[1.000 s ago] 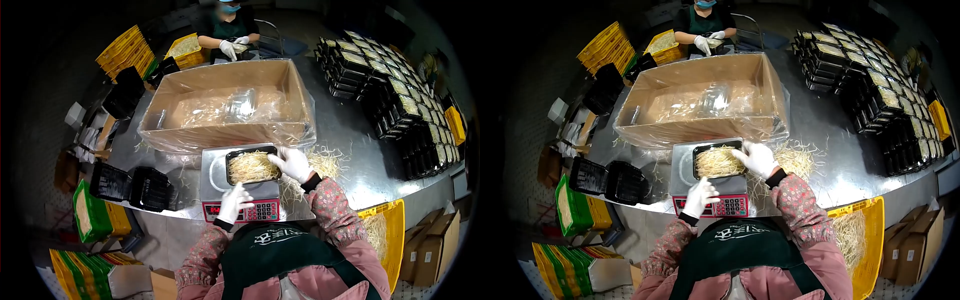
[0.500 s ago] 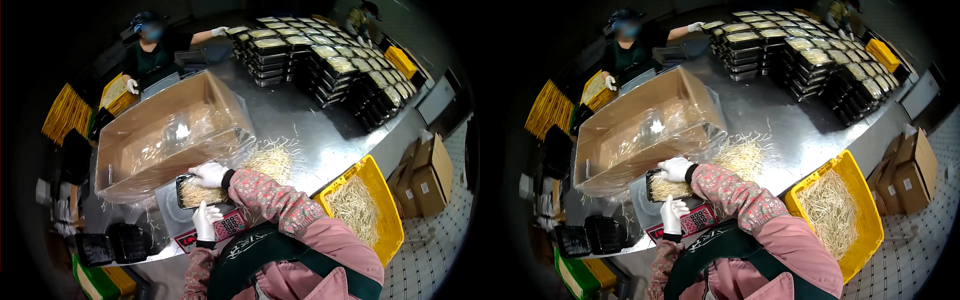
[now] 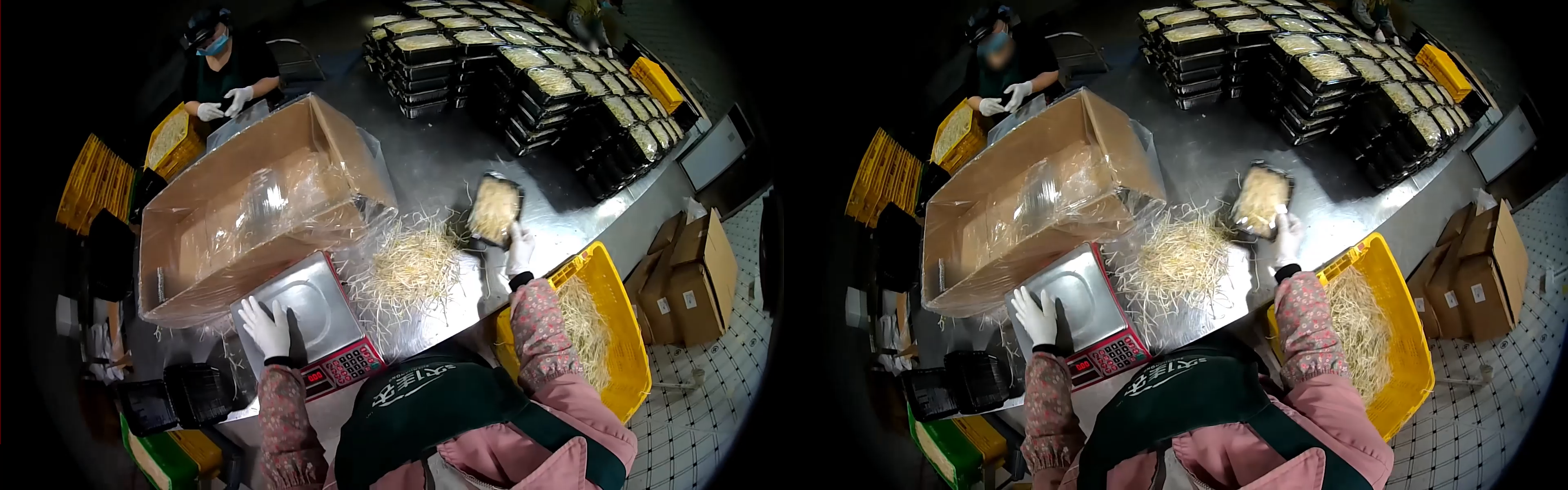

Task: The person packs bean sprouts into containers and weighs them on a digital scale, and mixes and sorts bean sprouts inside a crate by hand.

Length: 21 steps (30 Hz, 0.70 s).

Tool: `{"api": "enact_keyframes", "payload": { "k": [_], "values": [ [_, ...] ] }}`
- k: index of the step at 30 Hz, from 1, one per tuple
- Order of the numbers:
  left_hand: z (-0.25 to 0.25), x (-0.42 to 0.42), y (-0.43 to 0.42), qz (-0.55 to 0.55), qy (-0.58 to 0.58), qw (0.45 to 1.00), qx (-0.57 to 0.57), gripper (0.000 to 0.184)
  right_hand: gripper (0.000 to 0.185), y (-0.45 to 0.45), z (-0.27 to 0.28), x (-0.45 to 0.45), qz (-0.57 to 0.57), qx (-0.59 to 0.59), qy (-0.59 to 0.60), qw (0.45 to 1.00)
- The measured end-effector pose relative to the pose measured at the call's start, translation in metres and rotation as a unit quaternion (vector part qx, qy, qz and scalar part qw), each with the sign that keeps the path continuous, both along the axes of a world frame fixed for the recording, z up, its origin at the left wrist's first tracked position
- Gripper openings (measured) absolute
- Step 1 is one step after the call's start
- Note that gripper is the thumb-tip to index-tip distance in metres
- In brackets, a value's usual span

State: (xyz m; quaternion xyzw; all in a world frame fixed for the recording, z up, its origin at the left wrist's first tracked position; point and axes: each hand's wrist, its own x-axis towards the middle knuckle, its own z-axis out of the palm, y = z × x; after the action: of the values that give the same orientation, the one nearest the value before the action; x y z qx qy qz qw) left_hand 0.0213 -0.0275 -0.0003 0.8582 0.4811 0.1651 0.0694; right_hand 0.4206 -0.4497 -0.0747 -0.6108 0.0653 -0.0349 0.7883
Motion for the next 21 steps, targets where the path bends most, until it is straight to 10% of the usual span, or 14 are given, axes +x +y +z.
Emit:
{"api": "enact_keyframes", "payload": {
  "k": [4, 12, 21],
  "values": [
    [0.002, 0.062, -0.037, -0.070, 0.070, 0.995, 0.030, 0.074, 0.016, -0.065, -0.092, 0.094, -0.113, -0.097, 0.056, 0.987],
    [0.020, 0.105, -0.171, -0.493, -0.122, 0.845, -0.166, 0.058, 0.043, -0.039, -0.076, 0.099, -0.138, 0.053, 0.152, 0.977],
    [0.063, -0.114, -0.008, 0.130, -0.163, 0.958, 0.194, 0.068, 0.063, -0.017, -0.048, 0.056, -0.278, -0.349, -0.127, 0.886]
  ]
}}
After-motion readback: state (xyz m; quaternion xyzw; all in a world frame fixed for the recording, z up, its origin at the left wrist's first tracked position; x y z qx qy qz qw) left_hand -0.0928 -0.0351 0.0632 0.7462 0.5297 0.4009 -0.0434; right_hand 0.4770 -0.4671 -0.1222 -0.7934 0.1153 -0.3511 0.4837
